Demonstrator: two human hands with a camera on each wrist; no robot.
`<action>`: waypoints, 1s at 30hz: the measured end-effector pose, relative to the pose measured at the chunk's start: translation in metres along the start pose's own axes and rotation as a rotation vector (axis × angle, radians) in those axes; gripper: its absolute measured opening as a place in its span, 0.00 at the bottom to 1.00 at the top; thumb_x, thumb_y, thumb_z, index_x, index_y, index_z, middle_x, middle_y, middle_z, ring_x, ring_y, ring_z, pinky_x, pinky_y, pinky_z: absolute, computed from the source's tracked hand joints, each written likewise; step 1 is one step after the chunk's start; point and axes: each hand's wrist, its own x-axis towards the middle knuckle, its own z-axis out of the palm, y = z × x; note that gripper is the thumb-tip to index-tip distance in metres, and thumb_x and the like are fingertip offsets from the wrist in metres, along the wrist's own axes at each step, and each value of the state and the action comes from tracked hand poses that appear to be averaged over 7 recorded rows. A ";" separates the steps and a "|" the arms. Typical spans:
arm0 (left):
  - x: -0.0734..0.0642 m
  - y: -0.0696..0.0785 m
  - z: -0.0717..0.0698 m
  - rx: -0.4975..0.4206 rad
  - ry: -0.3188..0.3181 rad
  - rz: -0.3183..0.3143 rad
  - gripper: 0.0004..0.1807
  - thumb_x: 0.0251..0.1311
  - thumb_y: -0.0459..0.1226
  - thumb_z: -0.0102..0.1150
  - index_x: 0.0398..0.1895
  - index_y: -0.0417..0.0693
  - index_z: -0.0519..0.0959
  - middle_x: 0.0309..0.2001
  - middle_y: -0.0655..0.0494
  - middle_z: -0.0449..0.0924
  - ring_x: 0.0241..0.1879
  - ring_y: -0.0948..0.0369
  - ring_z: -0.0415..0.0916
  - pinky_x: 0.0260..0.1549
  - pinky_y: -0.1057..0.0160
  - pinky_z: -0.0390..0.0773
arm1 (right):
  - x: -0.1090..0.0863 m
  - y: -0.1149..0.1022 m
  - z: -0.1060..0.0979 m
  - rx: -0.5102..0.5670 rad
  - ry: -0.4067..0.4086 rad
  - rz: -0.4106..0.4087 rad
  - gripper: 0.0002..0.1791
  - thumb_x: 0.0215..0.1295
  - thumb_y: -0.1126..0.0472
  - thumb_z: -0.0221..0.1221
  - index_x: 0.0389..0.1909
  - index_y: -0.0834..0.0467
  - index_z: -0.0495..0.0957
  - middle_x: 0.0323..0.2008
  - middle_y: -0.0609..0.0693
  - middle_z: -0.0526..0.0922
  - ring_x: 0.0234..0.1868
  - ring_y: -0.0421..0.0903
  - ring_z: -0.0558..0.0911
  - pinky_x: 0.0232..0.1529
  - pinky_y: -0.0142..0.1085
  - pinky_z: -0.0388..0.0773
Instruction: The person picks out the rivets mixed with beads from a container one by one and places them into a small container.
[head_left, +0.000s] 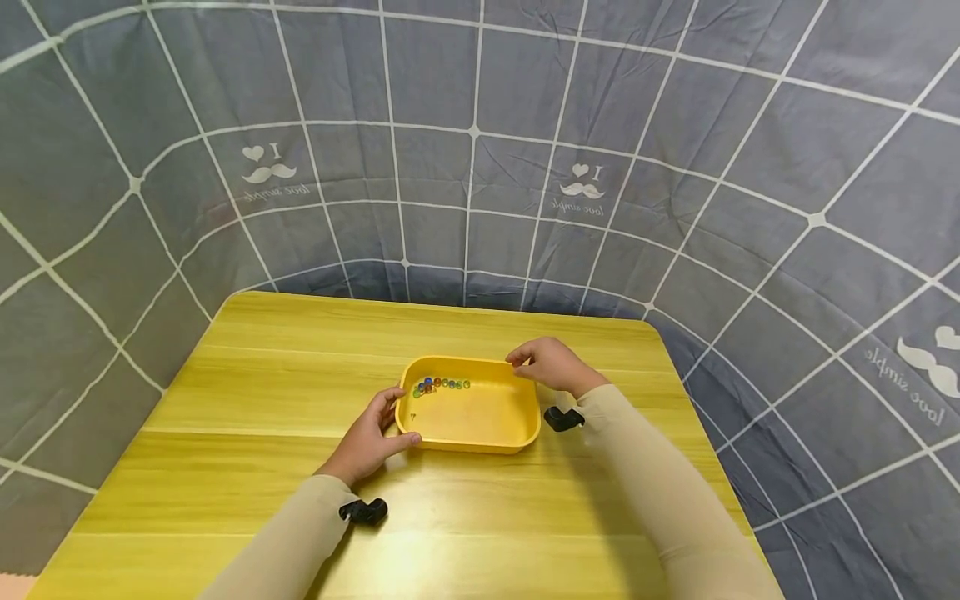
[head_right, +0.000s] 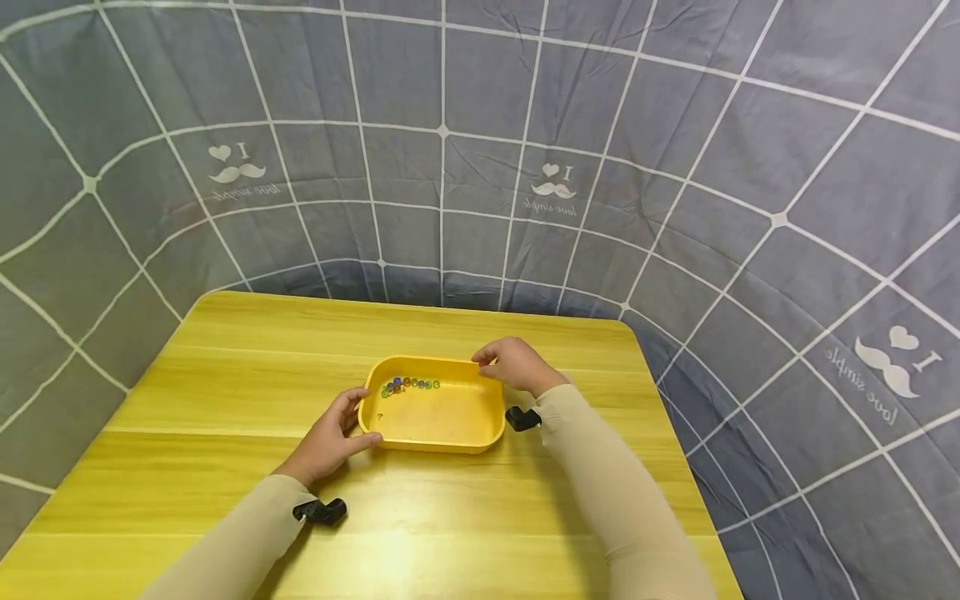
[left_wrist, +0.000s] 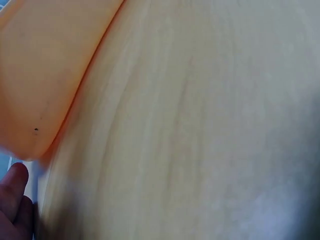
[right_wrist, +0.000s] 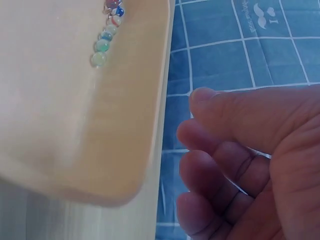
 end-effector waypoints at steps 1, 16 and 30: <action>0.000 0.000 0.000 -0.002 0.002 0.000 0.51 0.62 0.40 0.77 0.82 0.50 0.56 0.83 0.42 0.56 0.81 0.41 0.58 0.77 0.42 0.64 | 0.002 -0.001 0.001 0.013 -0.003 0.001 0.15 0.72 0.61 0.66 0.57 0.58 0.88 0.49 0.52 0.91 0.48 0.49 0.88 0.54 0.45 0.86; -0.001 -0.004 0.003 0.008 0.000 0.025 0.56 0.64 0.40 0.75 0.86 0.49 0.48 0.85 0.41 0.50 0.83 0.45 0.52 0.78 0.48 0.58 | 0.024 -0.026 0.028 0.153 -0.056 -0.027 0.18 0.72 0.62 0.67 0.61 0.57 0.86 0.57 0.53 0.89 0.56 0.50 0.87 0.57 0.43 0.86; -0.002 -0.004 0.006 0.025 0.004 -0.014 0.54 0.64 0.42 0.75 0.86 0.54 0.50 0.84 0.45 0.53 0.82 0.47 0.57 0.78 0.47 0.62 | 0.062 -0.072 0.077 0.226 -0.246 -0.183 0.16 0.71 0.65 0.67 0.58 0.60 0.87 0.54 0.55 0.90 0.47 0.43 0.85 0.49 0.33 0.83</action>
